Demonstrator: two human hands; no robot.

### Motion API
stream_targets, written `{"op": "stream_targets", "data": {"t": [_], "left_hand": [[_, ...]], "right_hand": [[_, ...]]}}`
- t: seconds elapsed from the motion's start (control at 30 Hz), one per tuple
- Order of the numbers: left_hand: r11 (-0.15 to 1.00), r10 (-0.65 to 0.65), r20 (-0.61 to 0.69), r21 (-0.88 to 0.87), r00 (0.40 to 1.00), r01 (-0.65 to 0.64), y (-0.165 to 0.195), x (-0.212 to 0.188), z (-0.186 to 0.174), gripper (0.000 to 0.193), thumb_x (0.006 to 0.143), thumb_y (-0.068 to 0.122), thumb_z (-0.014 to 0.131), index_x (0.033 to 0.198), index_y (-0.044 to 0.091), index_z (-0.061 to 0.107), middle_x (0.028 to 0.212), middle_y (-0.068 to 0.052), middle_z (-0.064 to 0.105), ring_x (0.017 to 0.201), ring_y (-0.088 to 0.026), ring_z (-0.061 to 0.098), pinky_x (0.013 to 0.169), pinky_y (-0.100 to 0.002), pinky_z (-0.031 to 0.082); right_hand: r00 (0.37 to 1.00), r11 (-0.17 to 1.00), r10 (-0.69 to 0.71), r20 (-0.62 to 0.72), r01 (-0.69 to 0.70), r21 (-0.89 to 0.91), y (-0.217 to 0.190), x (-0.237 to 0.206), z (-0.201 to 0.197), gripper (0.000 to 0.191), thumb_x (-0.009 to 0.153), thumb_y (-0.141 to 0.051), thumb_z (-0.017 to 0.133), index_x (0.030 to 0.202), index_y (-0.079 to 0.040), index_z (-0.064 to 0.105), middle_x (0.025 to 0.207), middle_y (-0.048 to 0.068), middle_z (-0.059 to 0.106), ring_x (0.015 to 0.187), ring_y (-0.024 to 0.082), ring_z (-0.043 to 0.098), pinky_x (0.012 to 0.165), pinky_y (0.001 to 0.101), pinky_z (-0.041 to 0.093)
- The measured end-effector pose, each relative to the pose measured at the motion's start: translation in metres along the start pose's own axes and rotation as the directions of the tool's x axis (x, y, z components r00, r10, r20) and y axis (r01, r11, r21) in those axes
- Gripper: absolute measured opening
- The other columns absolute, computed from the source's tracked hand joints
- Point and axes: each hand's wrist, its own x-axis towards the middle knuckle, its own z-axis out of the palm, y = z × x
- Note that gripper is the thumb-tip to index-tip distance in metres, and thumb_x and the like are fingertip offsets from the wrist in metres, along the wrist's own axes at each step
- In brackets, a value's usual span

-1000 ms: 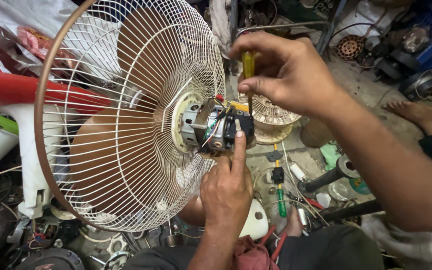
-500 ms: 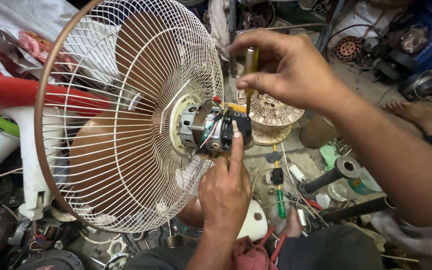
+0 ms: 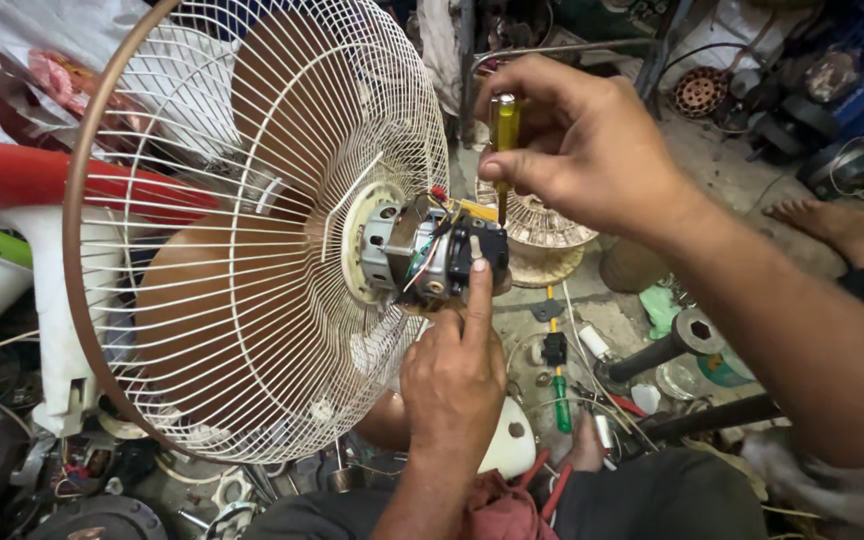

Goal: The person sits on the floor of a cluttered fan repair workshop and repairs a pedestal fan. They fit a black electrical switch component onto the fan motor housing, position its wires, and use a screwdriver to tighten the component onto the motor.

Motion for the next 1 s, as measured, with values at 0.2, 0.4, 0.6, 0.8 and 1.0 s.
{"op": "stream_targets", "data": {"t": [0.2, 0.4, 0.6, 0.8, 1.0], "left_hand": [[1.0, -0.01, -0.008, 0.014, 1.0, 0.01, 0.004, -0.001, -0.006, 0.075, 0.081, 0.009, 0.072, 0.153, 0.014, 0.048, 0.076, -0.009, 0.059, 0.06, -0.029, 0.062, 0.058, -0.046, 0.053], [0.999, -0.026, 0.002, 0.021, 1.0, 0.026, 0.007, -0.002, -0.01, 0.075, 0.081, 0.01, 0.072, 0.152, 0.015, 0.049, 0.072, -0.009, 0.056, 0.058, -0.03, 0.061, 0.056, -0.046, 0.052], [1.0, -0.015, -0.003, 0.022, 1.0, 0.015, 0.01, 0.006, -0.02, 0.075, 0.082, 0.01, 0.072, 0.153, 0.015, 0.048, 0.072, -0.01, 0.056, 0.058, -0.03, 0.062, 0.056, -0.046, 0.052], [0.951, -0.15, 0.044, -0.268, 0.988, 0.157, 0.016, 0.0, -0.022, 0.067, 0.087, 0.011, 0.069, 0.151, 0.012, 0.049, 0.08, -0.01, 0.061, 0.064, -0.026, 0.064, 0.06, -0.041, 0.053], [0.289, -0.54, 0.511, -0.634, 0.669, 0.717, -0.013, -0.109, 0.025, 0.038, 0.093, 0.011, 0.071, 0.129, 0.002, 0.065, 0.106, -0.014, 0.066, 0.094, -0.02, 0.063, 0.078, -0.035, 0.053]], "right_hand": [[0.996, 0.917, 0.012, -0.084, -0.044, -0.397, -0.009, -0.002, 0.001, 0.04, 0.088, -0.017, 0.084, 0.113, -0.003, 0.057, 0.093, 0.009, 0.076, 0.087, 0.016, 0.076, 0.075, 0.0316, 0.061], [0.94, 0.872, 0.08, 0.331, 0.095, -0.48, -0.033, 0.025, -0.029, 0.033, 0.088, -0.02, 0.079, 0.111, -0.005, 0.06, 0.094, 0.009, 0.077, 0.087, 0.02, 0.076, 0.073, 0.0359, 0.059], [0.975, 0.911, 0.074, 0.209, 0.019, -0.412, -0.035, 0.016, -0.012, 0.03, 0.086, -0.017, 0.079, 0.11, -0.007, 0.064, 0.095, 0.008, 0.078, 0.088, 0.014, 0.077, 0.075, 0.0312, 0.061], [0.994, 0.997, 0.015, -0.104, -0.023, -0.074, 0.018, -0.003, -0.013, 0.034, 0.099, -0.019, 0.07, 0.127, -0.007, 0.055, 0.105, 0.007, 0.07, 0.091, 0.015, 0.073, 0.08, 0.0308, 0.063], [0.797, 0.784, 0.603, -0.025, -0.587, 0.204, 0.103, -0.027, 0.035, 0.035, 0.096, -0.029, 0.062, 0.126, -0.011, 0.062, 0.094, 0.006, 0.067, 0.049, 0.011, 0.045, 0.04, 0.0266, 0.037]]}}
